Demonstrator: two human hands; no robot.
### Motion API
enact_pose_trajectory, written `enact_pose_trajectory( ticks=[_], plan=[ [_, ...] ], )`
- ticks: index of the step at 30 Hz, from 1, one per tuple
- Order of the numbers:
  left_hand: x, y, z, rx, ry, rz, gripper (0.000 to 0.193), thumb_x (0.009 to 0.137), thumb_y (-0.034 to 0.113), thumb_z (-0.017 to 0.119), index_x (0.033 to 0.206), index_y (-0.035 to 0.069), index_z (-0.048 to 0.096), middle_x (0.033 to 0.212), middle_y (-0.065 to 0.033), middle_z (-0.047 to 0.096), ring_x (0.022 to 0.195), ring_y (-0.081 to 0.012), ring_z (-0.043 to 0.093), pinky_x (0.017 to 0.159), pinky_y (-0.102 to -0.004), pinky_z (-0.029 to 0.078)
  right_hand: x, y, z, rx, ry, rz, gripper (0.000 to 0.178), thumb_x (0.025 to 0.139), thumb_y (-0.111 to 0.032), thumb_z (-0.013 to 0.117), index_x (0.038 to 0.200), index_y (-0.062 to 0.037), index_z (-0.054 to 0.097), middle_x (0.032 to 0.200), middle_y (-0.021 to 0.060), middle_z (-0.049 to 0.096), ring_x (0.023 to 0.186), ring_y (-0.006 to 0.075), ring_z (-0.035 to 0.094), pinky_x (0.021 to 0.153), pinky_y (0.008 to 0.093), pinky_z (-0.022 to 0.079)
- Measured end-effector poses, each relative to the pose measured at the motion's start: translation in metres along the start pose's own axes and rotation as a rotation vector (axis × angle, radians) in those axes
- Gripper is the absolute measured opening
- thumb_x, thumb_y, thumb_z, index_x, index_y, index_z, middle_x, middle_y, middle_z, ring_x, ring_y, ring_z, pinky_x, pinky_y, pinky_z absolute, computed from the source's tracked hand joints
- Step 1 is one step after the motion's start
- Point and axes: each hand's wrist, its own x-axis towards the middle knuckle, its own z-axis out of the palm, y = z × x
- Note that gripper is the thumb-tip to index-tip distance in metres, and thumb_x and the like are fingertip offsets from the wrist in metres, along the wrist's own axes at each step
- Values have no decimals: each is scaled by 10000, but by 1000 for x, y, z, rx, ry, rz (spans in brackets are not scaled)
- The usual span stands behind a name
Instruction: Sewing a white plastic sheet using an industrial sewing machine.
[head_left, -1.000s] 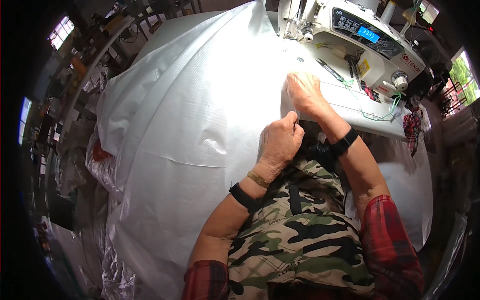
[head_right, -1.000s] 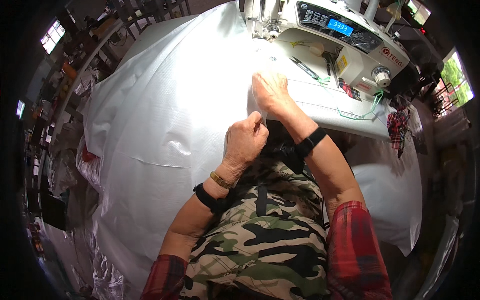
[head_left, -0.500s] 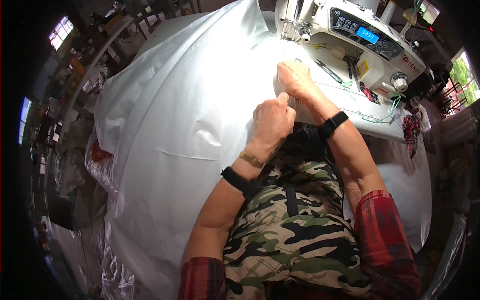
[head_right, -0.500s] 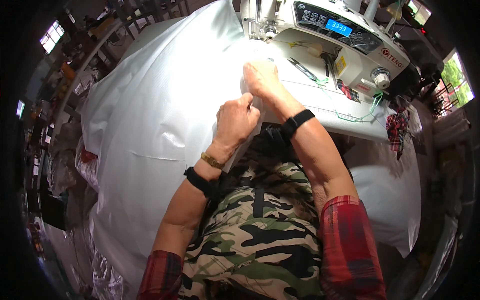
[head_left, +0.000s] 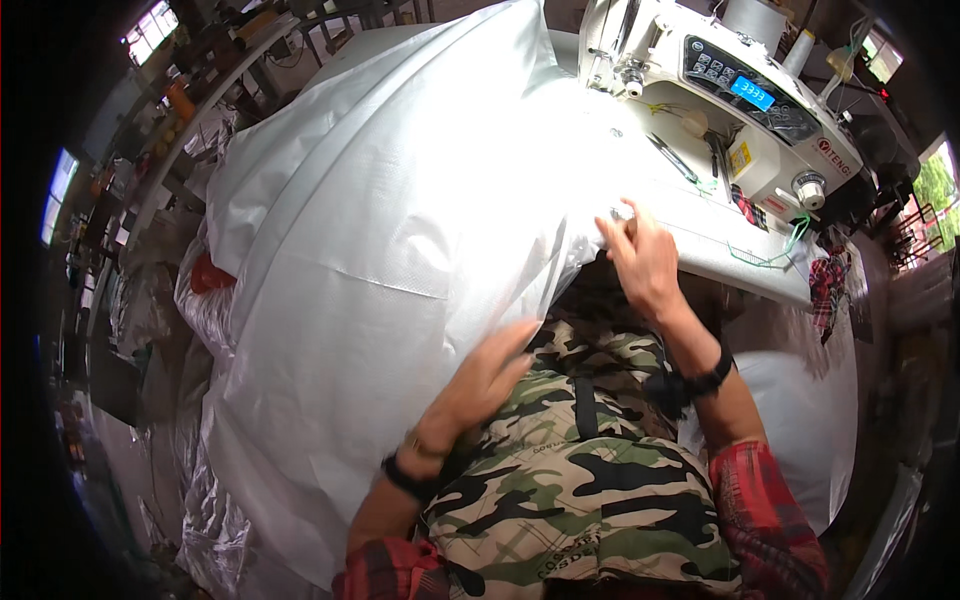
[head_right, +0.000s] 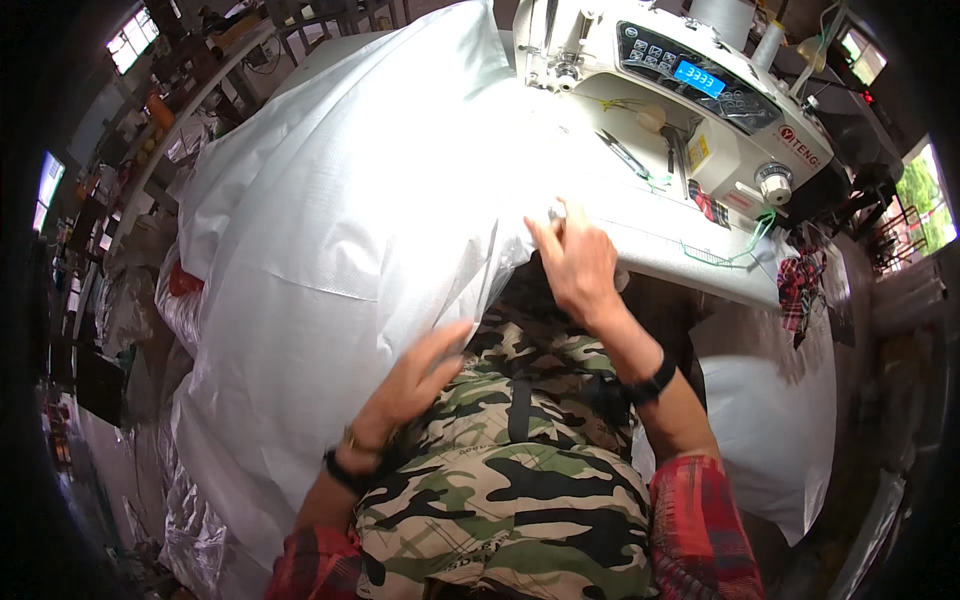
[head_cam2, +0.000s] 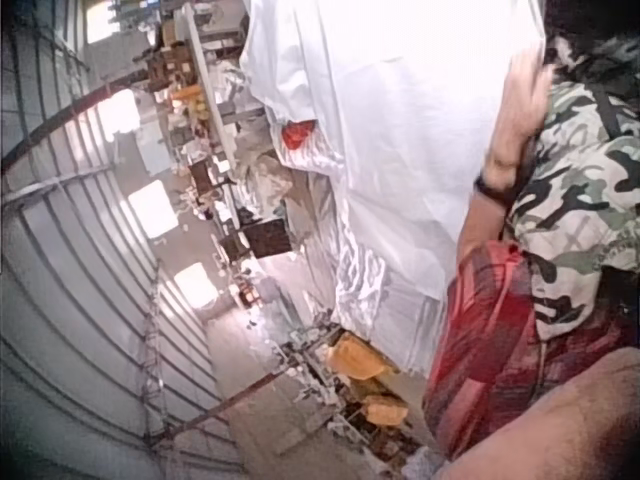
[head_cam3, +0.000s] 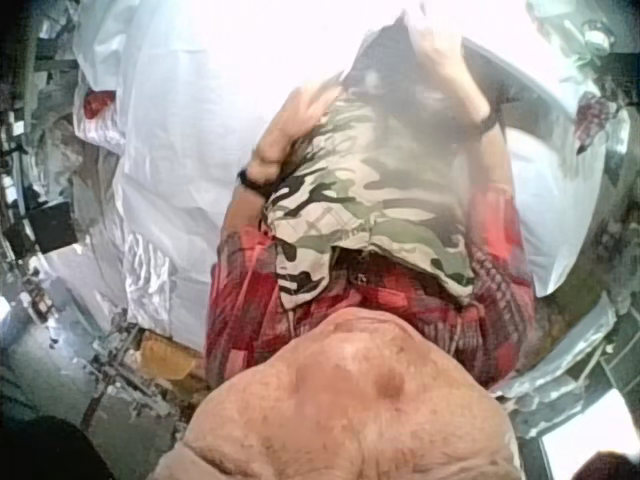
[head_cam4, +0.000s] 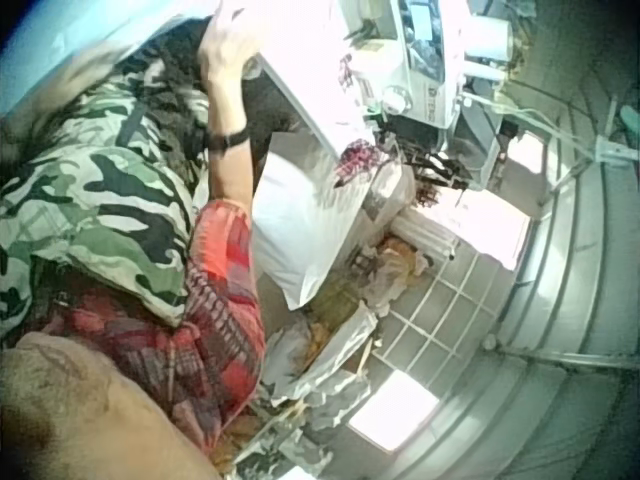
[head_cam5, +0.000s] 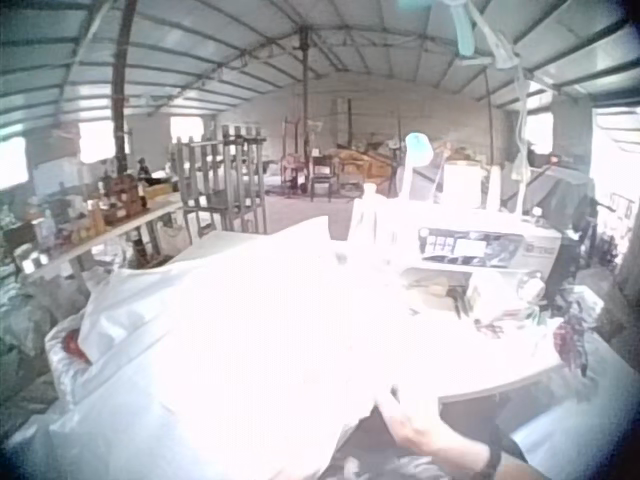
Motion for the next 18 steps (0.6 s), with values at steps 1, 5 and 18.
enact_pose_trajectory(
  ticks=[1, 5, 18],
  plan=[
    [-31, -6, -1, -48, 1, -131, 474, 940, 83, 545, 1387, -39, 448, 1389, -213, 501, 1297, -286, 480, 1091, -356, 353, -16, 3, 1, 53, -33, 47, 468, 886, -276, 687, 1172, 70, 554, 749, 114, 686, 642, 268, 649, 636, 374, 496],
    [-139, -24, 13, 69, 238, -487, 439, 960, 114, 520, 1370, -36, 476, 1385, -233, 504, 1316, -349, 455, 1122, -385, 321, -52, 18, 20, 470, -146, 111, 496, 895, -270, 702, 1227, 46, 512, 881, 78, 679, 785, 97, 597, 722, 264, 486],
    [-53, -41, -216, 1082, 811, -239, 390, 916, 217, 653, 1169, -75, 599, 1149, -242, 624, 1093, -390, 568, 966, -439, 434, -38, 33, 42, 1147, -782, 213, 359, 939, -208, 633, 1215, 21, 609, 1103, 35, 646, 1020, 98, 566, 914, 269, 452]
  ],
)
